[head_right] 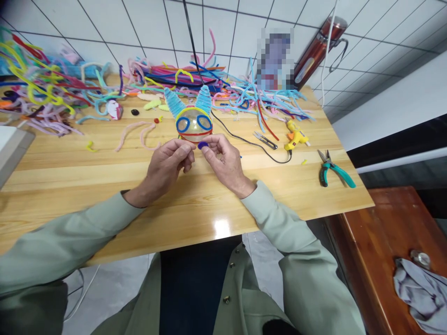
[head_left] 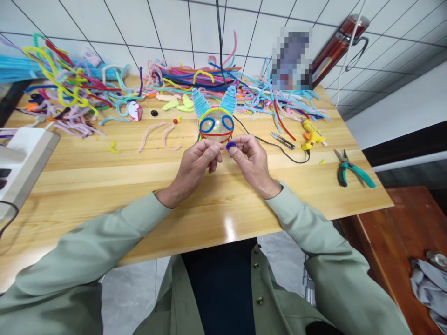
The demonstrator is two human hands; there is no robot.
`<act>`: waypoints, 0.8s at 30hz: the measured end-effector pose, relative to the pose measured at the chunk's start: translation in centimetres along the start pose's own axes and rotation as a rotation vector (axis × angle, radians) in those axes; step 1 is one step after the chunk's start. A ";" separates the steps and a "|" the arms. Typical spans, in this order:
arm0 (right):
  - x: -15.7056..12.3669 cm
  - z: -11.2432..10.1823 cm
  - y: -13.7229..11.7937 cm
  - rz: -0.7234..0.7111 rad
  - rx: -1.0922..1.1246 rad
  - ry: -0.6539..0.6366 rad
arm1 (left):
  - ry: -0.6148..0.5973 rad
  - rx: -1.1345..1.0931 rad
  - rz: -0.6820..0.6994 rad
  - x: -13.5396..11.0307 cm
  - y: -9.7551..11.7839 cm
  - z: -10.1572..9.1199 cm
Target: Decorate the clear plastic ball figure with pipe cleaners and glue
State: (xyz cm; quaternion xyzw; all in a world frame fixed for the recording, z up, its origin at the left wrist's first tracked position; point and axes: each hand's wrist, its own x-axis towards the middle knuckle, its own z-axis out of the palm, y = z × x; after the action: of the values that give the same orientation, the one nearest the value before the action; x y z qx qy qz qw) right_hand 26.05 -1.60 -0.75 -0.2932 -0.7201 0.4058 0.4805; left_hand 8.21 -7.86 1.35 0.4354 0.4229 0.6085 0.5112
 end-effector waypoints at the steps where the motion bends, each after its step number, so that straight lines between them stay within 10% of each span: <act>1: 0.0 0.0 0.0 -0.004 -0.001 0.001 | -0.003 0.004 -0.001 0.0 0.0 0.0; 24: 0.0 -0.1 -1.2 -0.013 -0.068 -0.053 | 0.052 0.070 0.011 -0.2 -0.3 0.1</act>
State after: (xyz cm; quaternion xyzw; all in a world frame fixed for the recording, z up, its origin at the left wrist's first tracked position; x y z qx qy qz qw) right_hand 26.07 -2.19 0.29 -0.2936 -0.7479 0.3855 0.4536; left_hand 8.43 -8.04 1.06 0.4391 0.4547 0.6073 0.4813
